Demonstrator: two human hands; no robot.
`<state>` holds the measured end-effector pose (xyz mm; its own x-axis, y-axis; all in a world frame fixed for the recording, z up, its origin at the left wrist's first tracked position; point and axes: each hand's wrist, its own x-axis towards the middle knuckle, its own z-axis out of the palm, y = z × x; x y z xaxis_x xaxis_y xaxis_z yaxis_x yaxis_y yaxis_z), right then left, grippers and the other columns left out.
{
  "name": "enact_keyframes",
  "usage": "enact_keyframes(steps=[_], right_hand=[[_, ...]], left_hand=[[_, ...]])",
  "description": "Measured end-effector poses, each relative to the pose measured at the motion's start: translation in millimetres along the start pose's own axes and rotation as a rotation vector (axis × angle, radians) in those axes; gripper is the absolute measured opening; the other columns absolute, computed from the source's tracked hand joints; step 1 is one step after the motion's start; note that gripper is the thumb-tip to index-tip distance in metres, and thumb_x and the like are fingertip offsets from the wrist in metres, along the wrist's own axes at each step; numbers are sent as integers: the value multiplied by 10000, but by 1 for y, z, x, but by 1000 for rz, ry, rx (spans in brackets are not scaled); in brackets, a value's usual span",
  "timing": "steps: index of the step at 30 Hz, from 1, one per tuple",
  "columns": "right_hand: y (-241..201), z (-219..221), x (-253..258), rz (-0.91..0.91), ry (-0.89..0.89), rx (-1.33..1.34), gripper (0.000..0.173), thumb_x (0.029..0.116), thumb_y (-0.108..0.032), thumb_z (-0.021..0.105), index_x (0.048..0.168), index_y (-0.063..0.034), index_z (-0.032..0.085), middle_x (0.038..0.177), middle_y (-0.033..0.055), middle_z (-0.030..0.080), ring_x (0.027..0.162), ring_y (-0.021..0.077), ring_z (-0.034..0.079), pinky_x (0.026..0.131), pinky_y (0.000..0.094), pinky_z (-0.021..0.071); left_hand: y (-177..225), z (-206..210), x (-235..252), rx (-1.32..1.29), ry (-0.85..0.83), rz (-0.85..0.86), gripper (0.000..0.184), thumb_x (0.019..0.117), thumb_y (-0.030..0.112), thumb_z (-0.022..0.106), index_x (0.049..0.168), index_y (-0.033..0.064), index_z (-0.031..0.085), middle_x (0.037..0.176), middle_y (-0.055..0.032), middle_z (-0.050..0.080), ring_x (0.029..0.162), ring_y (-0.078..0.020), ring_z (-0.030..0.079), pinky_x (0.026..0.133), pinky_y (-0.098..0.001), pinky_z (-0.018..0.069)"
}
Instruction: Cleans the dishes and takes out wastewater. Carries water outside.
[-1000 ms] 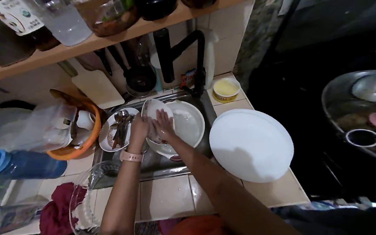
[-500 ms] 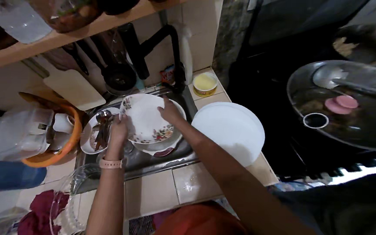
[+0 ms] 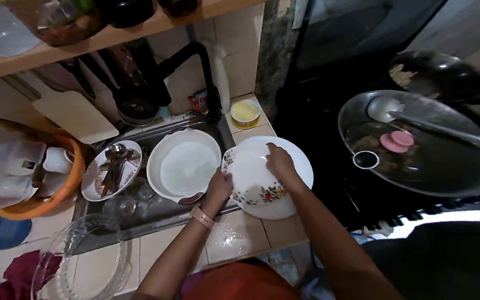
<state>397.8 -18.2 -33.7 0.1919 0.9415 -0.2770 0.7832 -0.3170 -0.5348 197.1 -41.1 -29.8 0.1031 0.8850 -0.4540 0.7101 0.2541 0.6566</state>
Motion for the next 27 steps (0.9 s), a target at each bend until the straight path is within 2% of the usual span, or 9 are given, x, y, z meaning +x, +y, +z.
enact_keyframes(steps=[9, 12, 14, 17, 19, 21, 24, 26, 27], right_hand=[[16, -7, 1, -31, 1, -78, 439, 979, -27, 628, 1403, 39, 534, 1265, 337, 613, 1171, 523, 606, 959, 682, 480], [7, -21, 5, -51, 10, -211, 396, 979, -109, 666, 1327, 68, 597, 1328, 354, 562, 1233, 536, 558, 977, 690, 469], [-9, -37, 9, -107, -1, -183, 450, 990, -184, 684, 1341, 82, 592, 1340, 373, 547, 1262, 559, 522, 1002, 706, 436], [-42, -48, 15, -249, 23, -113, 457, 1036, -257, 626, 1359, 65, 589, 1241, 359, 629, 1198, 553, 578, 1014, 725, 406], [-79, -46, 8, -304, 121, -218, 413, 1012, -210, 648, 1262, 118, 628, 1218, 410, 607, 1238, 618, 504, 1030, 772, 325], [-110, -34, 17, -325, 11, -260, 456, 1029, -274, 626, 1307, 87, 611, 1284, 384, 584, 1279, 586, 495, 1012, 738, 390], [-146, -2, 56, -315, -295, -319, 550, 1046, -362, 590, 1390, 66, 561, 1362, 337, 572, 1310, 503, 527, 1062, 673, 409], [-163, 22, 82, -324, -399, -388, 537, 1060, -342, 566, 1362, 102, 559, 1385, 333, 556, 1331, 476, 521, 1088, 646, 400], [-170, 32, 93, -328, -413, -416, 518, 1068, -327, 552, 1310, 131, 576, 1369, 344, 562, 1324, 475, 528, 1083, 642, 404]], left_hand=[[24, 10, -7, 350, -20, -30, 564, 1097, 321, 447, 1522, -41, 365, 1335, -254, 614, 1240, -381, 616, 1061, -537, 468], [26, 4, -10, 356, -47, -19, 665, 1103, 411, 408, 1581, -31, 272, 1339, -259, 617, 1252, -393, 608, 1063, -554, 459], [20, -5, -14, 282, -44, 25, 679, 1102, 433, 408, 1598, -6, 261, 1392, -258, 587, 1287, -393, 586, 1085, -563, 442], [-7, -17, -26, 154, 132, 177, 586, 1091, 339, 478, 1560, 2, 378, 1433, -261, 552, 1341, -398, 535, 1134, -534, 409], [-36, -20, -36, 40, 391, 280, 507, 1056, 243, 548, 1478, -31, 494, 1448, -276, 541, 1384, -420, 491, 1171, -533, 373], [-69, -21, -42, -132, 658, 314, 469, 1015, 151, 585, 1412, -92, 531, 1474, -319, 492, 1418, -447, 439, 1189, -527, 349], [-108, -29, -44, -388, 830, 104, 553, 1010, 111, 585, 1466, -146, 409, 1557, -362, 342, 1478, -441, 337, 1212, -495, 305], [-122, -37, -44, -562, 791, -84, 671, 1012, 103, 603, 1547, -118, 264, 1589, -357, 275, 1477, -423, 333, 1201, -474, 319], [-125, -41, -44, -646, 742, -157, 696, 1015, 101, 613, 1567, -89, 233, 1583, -341, 298, 1457, -407, 370, 1188, -464, 345]])
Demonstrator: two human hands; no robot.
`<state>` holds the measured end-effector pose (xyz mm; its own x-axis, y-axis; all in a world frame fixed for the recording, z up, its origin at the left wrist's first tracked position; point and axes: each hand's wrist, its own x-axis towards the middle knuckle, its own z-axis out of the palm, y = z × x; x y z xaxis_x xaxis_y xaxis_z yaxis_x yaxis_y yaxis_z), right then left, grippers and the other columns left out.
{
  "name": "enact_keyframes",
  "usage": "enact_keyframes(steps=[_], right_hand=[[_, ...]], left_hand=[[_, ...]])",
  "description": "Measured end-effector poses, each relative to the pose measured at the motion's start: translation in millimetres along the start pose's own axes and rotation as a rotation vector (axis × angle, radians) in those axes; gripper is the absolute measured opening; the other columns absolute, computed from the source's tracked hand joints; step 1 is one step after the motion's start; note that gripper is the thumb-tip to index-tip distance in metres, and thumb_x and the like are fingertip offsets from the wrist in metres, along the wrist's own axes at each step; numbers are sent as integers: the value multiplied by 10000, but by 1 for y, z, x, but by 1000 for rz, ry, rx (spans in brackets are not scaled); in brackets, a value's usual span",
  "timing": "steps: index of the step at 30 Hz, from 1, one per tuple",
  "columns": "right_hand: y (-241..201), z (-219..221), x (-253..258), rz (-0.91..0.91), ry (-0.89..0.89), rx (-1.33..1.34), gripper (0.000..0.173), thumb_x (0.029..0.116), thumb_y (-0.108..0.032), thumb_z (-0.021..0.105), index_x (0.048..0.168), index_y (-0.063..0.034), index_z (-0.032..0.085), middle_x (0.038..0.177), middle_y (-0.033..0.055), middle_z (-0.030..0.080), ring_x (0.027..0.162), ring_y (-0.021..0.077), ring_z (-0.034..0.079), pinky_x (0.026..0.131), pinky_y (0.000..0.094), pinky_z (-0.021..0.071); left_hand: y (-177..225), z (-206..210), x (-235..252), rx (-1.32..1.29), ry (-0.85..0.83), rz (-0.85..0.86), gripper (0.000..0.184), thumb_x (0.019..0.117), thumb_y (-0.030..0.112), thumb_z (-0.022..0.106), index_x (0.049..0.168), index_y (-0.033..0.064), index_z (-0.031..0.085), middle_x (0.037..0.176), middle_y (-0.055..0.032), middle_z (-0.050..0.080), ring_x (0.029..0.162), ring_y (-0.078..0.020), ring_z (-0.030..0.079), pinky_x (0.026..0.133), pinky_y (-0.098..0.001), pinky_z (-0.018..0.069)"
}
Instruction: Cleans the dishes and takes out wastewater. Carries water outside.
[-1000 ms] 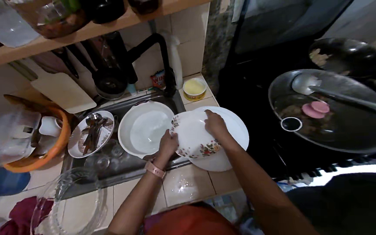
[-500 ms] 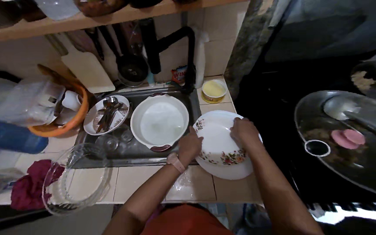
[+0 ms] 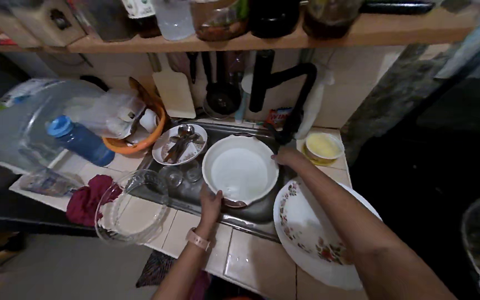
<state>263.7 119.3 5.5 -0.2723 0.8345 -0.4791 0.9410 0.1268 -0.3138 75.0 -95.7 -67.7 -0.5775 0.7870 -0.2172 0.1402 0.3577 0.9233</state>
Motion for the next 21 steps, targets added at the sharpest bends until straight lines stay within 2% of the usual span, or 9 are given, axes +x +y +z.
enact_keyframes(steps=[2, 4, 7, 8, 10, 14, 16, 19, 21], right_hand=[[-4, 6, 32, -12, -2, -4, 508, 1075, -304, 540, 1252, 170, 587, 1344, 366, 566, 1307, 481, 540, 1081, 643, 405], [-4, 12, 63, -30, -6, 32, 531, 1074, -307, 545, 1267, 187, 566, 1346, 388, 552, 1308, 496, 534, 1087, 643, 397], [-7, 19, 86, -12, -25, 57, 589, 1051, -336, 590, 1336, 175, 525, 1402, 379, 516, 1357, 485, 493, 1123, 621, 368], [-7, 22, 91, -7, -4, 74, 608, 1032, -345, 625, 1336, 173, 526, 1394, 377, 523, 1350, 485, 499, 1118, 624, 372], [-6, 27, 97, 15, 32, 71, 648, 1000, -370, 674, 1338, 164, 531, 1389, 371, 532, 1342, 481, 510, 1111, 626, 382], [-15, 33, 96, 86, 81, -41, 562, 990, -331, 689, 1291, 132, 584, 1366, 323, 579, 1306, 452, 556, 1061, 620, 435], [-14, 34, 102, 88, 43, -48, 528, 1001, -287, 671, 1312, 128, 573, 1392, 309, 566, 1332, 435, 537, 1086, 597, 421], [-13, 27, 101, 92, -5, -10, 536, 986, -238, 690, 1346, 131, 546, 1431, 310, 534, 1377, 414, 500, 1133, 562, 385], [-11, 28, 97, 108, -4, 46, 553, 967, -209, 705, 1367, 130, 528, 1447, 312, 516, 1390, 409, 484, 1145, 557, 372]], left_hand=[[-1, -2, 5, -59, -54, -123, 639, 1019, 104, 620, 1540, -72, 294, 1465, -320, 458, 1317, -365, 522, 1100, -446, 442], [-8, 1, 11, -101, -86, -175, 619, 1020, 116, 625, 1522, -71, 316, 1344, -305, 543, 1176, -332, 601, 1020, -437, 498], [-19, 6, 19, -148, -90, -274, 535, 1024, 169, 636, 1437, -85, 410, 1185, -261, 621, 972, -263, 655, 882, -397, 552], [-19, 7, 21, -167, -88, -309, 496, 1025, 171, 638, 1396, -85, 433, 1111, -230, 624, 867, -220, 647, 790, -356, 560], [-14, 8, 27, -209, -99, -379, 425, 1022, 143, 635, 1322, -85, 439, 1013, -186, 598, 758, -175, 609, 694, -311, 543], [-16, 7, 35, -287, -127, -386, 361, 977, 34, 645, 1277, -69, 473, 1014, -168, 604, 772, -160, 618, 691, -294, 547], [-21, 7, 36, -303, -137, -369, 377, 950, 4, 661, 1272, -79, 484, 1057, -196, 602, 834, -202, 622, 743, -336, 552], [-23, 4, 41, -270, -164, -347, 383, 926, 2, 685, 1248, -78, 494, 1025, -184, 599, 795, -193, 614, 706, -330, 546], [-15, 0, 40, -249, -177, -342, 422, 923, -8, 686, 1292, -73, 491, 1055, -194, 608, 811, -202, 623, 714, -338, 550]])
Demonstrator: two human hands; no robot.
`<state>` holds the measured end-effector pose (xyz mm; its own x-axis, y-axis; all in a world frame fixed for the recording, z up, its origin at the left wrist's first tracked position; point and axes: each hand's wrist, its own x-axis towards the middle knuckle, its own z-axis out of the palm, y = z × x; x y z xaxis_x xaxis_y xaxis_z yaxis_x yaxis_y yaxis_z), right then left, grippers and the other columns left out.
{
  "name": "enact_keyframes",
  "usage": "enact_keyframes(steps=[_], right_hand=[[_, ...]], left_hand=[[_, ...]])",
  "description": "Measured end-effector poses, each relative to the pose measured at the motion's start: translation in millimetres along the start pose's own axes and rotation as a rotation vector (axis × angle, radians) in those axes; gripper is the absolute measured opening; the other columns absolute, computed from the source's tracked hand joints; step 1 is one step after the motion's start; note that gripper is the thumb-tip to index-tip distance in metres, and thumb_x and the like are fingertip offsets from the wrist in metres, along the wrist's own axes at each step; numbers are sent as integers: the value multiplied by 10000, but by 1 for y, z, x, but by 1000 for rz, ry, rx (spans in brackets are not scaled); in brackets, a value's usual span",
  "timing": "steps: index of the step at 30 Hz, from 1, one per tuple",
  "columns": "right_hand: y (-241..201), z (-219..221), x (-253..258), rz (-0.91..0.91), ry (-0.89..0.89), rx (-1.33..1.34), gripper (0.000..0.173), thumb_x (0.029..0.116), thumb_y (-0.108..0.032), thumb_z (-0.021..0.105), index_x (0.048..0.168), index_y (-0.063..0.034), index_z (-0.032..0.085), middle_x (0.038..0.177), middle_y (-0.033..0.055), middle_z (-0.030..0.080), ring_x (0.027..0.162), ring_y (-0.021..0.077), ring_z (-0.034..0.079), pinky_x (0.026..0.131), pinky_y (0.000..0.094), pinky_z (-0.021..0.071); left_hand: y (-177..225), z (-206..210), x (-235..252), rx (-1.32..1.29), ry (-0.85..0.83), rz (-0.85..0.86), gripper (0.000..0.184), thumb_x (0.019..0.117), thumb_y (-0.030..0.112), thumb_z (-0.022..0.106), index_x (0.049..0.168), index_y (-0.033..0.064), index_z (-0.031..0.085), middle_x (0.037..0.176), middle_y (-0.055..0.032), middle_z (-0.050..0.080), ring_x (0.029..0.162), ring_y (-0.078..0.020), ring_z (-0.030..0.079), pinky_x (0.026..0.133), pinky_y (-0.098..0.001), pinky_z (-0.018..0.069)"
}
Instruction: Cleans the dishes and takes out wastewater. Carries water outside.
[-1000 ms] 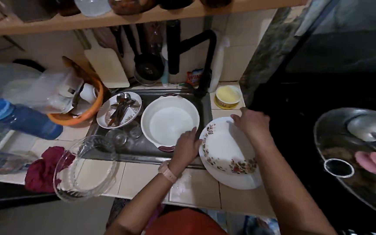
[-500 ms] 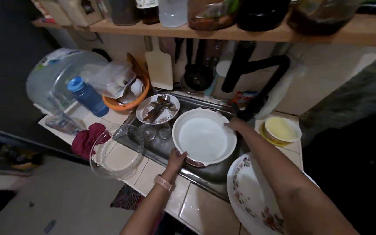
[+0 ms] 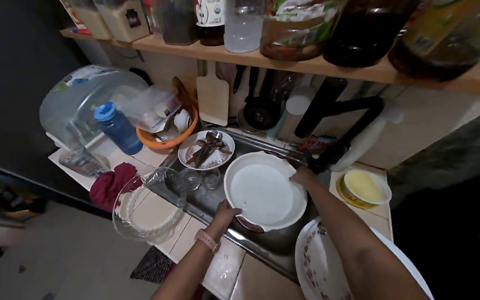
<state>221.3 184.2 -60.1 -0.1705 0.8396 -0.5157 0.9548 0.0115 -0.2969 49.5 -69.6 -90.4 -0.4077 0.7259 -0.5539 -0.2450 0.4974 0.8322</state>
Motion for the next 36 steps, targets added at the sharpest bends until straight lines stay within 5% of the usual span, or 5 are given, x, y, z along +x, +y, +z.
enact_keyframes(steps=[10, 16, 20, 29, 36], right_hand=[[13, -17, -21, 2, 85, 135, 501, 949, -218, 739, 1266, 141, 592, 1325, 346, 582, 1268, 471, 562, 1053, 629, 434], [13, -32, -49, -74, 118, 206, 491, 920, -217, 775, 1218, 140, 617, 1250, 354, 613, 1208, 490, 588, 1021, 668, 436], [13, -38, -69, -166, 150, 289, 386, 913, -191, 768, 1071, 143, 657, 1111, 348, 649, 1077, 490, 628, 939, 685, 466], [-10, -44, -178, -184, 60, 915, 332, 993, -219, 644, 1226, 16, 614, 1008, 132, 672, 792, 176, 647, 712, 359, 563], [-18, -12, -252, -189, -52, 1315, 264, 1055, -234, 520, 1218, -40, 595, 905, 74, 670, 728, 135, 660, 642, 274, 564]], left_hand=[[44, -6, -34, -19, -20, 63, 354, 933, -34, 658, 1252, -68, 507, 990, -156, 622, 732, -155, 631, 649, -287, 552], [55, -23, -56, 32, 13, 158, 218, 937, -9, 652, 1125, -82, 570, 1089, -192, 625, 963, -219, 625, 860, -372, 539], [67, -41, -71, -47, 32, 228, 209, 956, -19, 579, 1155, -70, 539, 1047, -154, 620, 905, -179, 632, 805, -344, 558], [103, -98, -101, -84, 18, 413, 334, 945, -17, 424, 1271, -7, 494, 943, -51, 663, 777, -90, 675, 696, -286, 598], [125, -143, -118, -22, -88, 463, 266, 962, 58, 347, 1133, 131, 538, 797, 69, 696, 682, -15, 682, 598, -215, 593]])
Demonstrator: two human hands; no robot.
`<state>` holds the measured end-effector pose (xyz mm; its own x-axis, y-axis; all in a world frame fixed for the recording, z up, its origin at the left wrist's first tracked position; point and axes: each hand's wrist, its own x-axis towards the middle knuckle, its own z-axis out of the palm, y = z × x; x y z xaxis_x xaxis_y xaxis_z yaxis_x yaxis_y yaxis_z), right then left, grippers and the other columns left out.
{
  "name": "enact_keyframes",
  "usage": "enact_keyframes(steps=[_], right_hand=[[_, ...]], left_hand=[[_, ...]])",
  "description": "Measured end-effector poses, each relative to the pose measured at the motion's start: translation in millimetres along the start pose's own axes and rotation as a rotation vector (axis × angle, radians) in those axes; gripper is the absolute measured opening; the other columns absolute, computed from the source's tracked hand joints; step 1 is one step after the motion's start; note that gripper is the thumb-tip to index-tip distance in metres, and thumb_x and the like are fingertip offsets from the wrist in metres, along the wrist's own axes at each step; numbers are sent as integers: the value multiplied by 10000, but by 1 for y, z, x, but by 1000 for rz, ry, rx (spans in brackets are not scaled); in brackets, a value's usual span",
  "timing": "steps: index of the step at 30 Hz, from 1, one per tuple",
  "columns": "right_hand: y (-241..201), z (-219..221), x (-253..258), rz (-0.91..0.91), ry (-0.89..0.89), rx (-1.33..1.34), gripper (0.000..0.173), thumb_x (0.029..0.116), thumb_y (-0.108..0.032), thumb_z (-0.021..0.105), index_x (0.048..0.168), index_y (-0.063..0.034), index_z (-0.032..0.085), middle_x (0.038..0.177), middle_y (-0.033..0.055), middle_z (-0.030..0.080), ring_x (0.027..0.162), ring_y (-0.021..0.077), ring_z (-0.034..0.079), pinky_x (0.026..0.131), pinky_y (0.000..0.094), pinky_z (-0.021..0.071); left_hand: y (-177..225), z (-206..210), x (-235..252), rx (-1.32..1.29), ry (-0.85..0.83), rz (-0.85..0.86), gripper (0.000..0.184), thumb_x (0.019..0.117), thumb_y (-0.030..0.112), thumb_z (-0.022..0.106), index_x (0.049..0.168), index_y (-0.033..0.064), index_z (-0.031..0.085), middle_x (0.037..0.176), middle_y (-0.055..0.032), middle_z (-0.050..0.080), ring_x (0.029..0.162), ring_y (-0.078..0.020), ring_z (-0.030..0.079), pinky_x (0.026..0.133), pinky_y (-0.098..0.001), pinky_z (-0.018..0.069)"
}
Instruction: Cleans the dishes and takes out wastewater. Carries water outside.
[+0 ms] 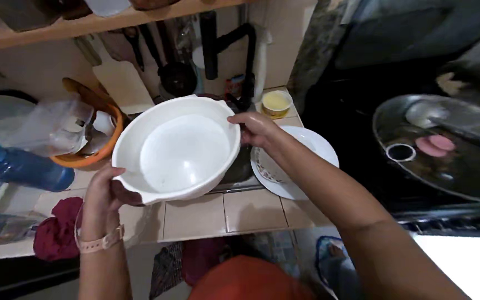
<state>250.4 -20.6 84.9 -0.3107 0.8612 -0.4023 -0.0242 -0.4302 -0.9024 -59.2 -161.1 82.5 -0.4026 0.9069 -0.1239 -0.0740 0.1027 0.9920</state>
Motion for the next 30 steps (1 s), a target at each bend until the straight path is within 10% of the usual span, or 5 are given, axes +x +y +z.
enact_keyframes(steps=[10, 23, 30], right_hand=[[30, 23, -71, 26, 35, -47, 249, 1062, -246, 513, 1063, -23, 623, 788, 47, 631, 640, 102, 618, 571, 243, 513], [47, 36, -124, 17, 147, -165, 282, 1036, -125, 576, 1241, 69, 591, 1092, 144, 649, 936, 148, 607, 861, 324, 502], [59, 19, -136, -3, 176, -97, 242, 1051, -171, 553, 1150, 40, 618, 913, 72, 620, 782, 107, 561, 733, 290, 479]], left_hand=[[-6, -38, 5, 43, -135, 122, 296, 891, 16, 388, 1100, 139, 558, 850, 121, 704, 764, 37, 681, 680, -173, 592], [-4, -21, -3, 91, -155, 164, 279, 931, -4, 388, 1155, 78, 534, 939, 96, 645, 847, 30, 647, 770, -176, 564], [-1, -6, 2, 127, -201, 193, 267, 923, -22, 389, 1132, 44, 541, 914, 95, 658, 841, 30, 655, 784, -182, 565]])
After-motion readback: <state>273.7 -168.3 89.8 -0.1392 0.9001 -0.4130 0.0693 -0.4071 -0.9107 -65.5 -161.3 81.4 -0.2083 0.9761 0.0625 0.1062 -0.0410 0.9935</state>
